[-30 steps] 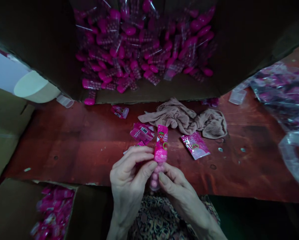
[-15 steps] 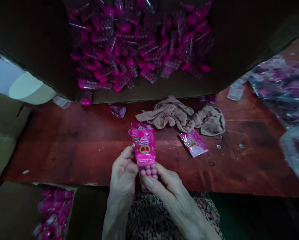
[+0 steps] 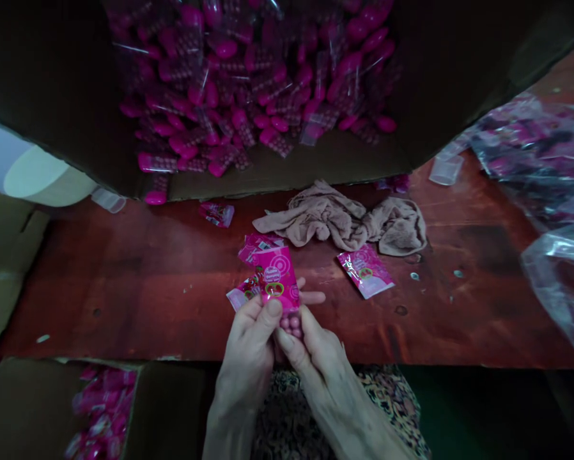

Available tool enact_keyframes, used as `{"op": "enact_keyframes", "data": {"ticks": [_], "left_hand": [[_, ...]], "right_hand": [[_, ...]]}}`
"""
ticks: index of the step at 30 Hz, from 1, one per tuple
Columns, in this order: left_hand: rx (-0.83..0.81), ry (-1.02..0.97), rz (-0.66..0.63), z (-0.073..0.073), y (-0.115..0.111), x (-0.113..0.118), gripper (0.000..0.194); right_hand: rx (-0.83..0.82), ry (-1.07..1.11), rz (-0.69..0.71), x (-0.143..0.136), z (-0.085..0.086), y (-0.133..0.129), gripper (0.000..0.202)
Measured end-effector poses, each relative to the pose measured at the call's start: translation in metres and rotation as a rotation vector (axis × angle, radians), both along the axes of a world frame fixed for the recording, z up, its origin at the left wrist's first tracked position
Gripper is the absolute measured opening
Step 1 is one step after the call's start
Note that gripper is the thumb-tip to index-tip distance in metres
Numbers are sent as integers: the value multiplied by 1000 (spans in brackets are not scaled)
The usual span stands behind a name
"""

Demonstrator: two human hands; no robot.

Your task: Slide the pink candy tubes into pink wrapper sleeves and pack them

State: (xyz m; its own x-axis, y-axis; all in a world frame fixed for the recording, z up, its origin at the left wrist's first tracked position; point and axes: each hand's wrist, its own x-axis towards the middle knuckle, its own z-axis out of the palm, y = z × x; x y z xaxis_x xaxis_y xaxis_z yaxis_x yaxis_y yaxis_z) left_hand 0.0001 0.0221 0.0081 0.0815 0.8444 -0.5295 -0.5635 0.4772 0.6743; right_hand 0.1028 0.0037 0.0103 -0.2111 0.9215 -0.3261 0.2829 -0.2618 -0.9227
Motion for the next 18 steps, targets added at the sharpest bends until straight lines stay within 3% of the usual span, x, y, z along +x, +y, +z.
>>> {"op": "enact_keyframes", "data": {"ticks": [4,8,13,18], "left_hand": [[-21,56,-19,1,-7,5,32],[-56,89,14,1,-11,9,29],[-38,68,239,4,-7,15,25],[-27,88,335,10,-5,18,29]], "right_hand": [[-151,50,-18,12,-4,-6,50],[-245,228,-94,17,-7,-4,40],[-120,403,-138,3,-10,8,18],[90,285,-128,-11,-8,5,18]]}}
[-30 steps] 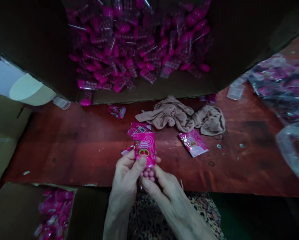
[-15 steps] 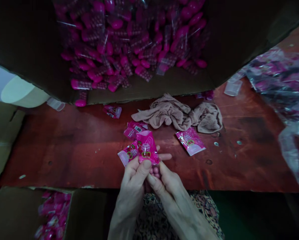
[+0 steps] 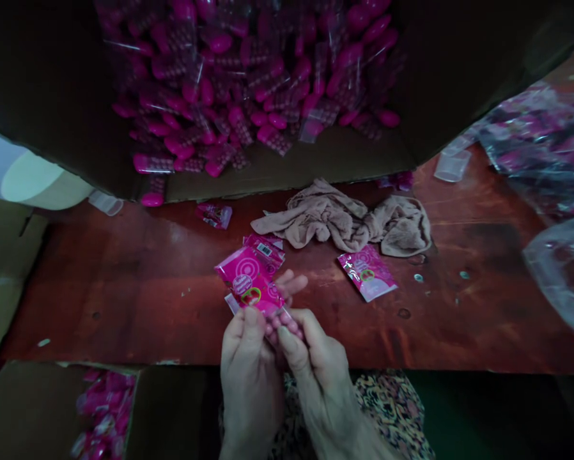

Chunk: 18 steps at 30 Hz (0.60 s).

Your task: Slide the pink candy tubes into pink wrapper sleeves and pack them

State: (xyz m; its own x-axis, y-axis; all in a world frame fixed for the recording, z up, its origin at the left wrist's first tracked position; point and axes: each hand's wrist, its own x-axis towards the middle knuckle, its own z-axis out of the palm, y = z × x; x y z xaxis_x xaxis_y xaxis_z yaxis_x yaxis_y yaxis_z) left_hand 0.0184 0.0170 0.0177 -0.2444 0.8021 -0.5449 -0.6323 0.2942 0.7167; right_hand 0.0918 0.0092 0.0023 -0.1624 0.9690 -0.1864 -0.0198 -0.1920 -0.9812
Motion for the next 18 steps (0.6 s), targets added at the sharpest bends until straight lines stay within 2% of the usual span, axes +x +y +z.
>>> {"op": "enact_keyframes", "data": {"ticks": [4,8,12,16,18], "left_hand": [[8,102,-70,1,-5,3,31],[-22,111,-113,2,-11,5,35],[-38,56,-71,4,-10,-3,34],[-15,-57,-67,2,-4,-17,44],[-11,-47,-88,-1,-4,-18,45]], "right_hand": [[96,-138,-31,-1,3,-7,19],[41,-124,-70,-2,6,-6,20],[-112,59,-90,-8,7,-1,24],[-294,301,-3,-10,5,2,30],[-353,366,27,-10,5,2,31]]}}
